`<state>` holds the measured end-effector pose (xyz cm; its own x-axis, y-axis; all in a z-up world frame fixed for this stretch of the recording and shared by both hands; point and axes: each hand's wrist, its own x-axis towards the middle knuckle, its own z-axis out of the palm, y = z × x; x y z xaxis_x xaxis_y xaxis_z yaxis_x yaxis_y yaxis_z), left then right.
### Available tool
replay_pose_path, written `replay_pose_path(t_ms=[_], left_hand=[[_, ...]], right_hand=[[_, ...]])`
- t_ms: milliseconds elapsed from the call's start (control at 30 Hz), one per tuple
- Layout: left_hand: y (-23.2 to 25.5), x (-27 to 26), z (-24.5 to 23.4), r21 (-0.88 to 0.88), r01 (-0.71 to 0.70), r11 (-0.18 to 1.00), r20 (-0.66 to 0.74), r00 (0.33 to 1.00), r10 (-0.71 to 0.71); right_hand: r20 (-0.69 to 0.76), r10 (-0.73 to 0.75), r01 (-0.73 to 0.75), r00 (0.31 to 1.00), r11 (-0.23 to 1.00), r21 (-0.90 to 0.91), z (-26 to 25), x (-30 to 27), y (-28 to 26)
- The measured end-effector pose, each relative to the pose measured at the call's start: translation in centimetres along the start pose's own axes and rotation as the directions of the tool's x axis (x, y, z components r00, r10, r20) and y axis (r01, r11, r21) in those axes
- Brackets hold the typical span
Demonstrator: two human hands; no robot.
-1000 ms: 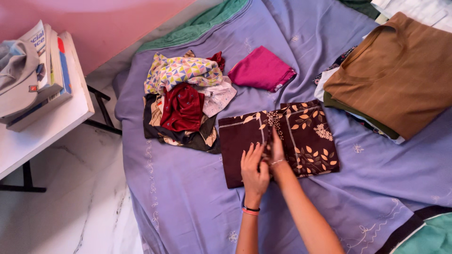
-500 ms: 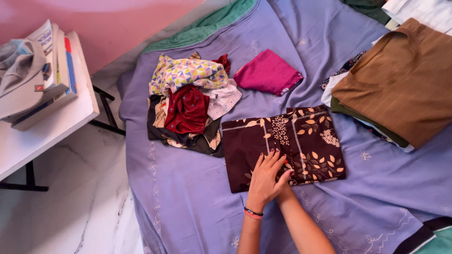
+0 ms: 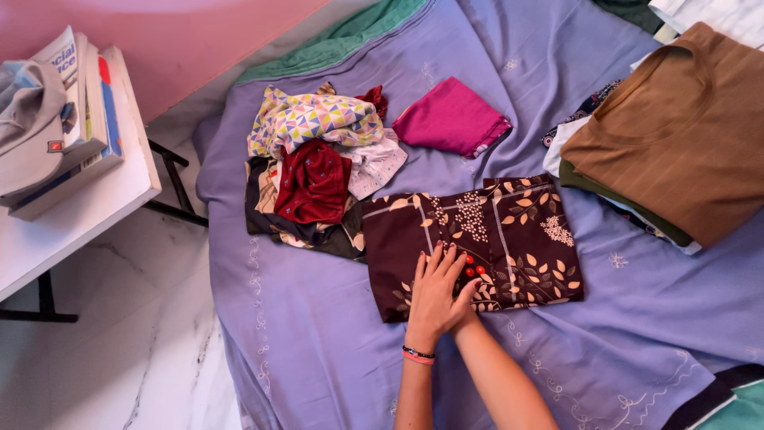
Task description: The person folds several garments on a bed, including a brown patterned cloth, a red patterned garment, a multicolored geometric-patterned cloth, and a light pink patterned cloth. Each item is smoothed, folded into a compact rectangle, and placed into a growing stack.
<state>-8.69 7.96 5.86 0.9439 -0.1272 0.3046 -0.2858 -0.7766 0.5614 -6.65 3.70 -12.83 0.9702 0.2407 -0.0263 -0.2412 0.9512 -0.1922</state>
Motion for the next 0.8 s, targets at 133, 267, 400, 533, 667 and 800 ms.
replay_pose_path(t_ms=[133, 267, 400, 533, 667, 800], left_hand=[[0.2, -0.5, -0.2, -0.207, 0.047, 0.977, 0.020, 0.999, -0.044], [-0.5, -1.0, 0.4, -0.281, 0.051, 0.958, -0.051, 0.996, -0.068], [-2.4, -2.2, 1.7, -0.010, 0.071, 0.997, -0.100, 0.992, -0.072], [-4.0, -2.6, 2.6, 0.290, 0.192, 0.938, -0.133, 0.978, -0.159], [-4.2, -2.9, 3.2, 0.373, 0.227, 0.900, -0.101, 0.974, -0.204], [-4.1, -2.6, 3.5, 0.332, 0.267, 0.905, -0.095, 0.964, -0.250]], right_hand=[[0.200, -0.013, 0.129, 0.980, 0.802, -0.583, -2.8, -0.3, -3.1], [0.113, 0.002, 0.060, 0.994, 0.839, -0.540, -3.0, 2.5, -5.5], [-0.332, 0.295, -0.389, 0.896, 0.882, -0.266, -1.2, 6.8, -6.8], [-0.393, 0.113, -0.342, 0.913, 0.738, -0.582, 0.3, 9.2, -7.5], [-0.194, 0.000, -0.161, 0.981, 0.557, -0.815, 1.5, 11.0, -7.9], [-0.198, -0.173, -0.166, 0.965, 0.182, -0.969, 4.7, 10.4, -8.3]])
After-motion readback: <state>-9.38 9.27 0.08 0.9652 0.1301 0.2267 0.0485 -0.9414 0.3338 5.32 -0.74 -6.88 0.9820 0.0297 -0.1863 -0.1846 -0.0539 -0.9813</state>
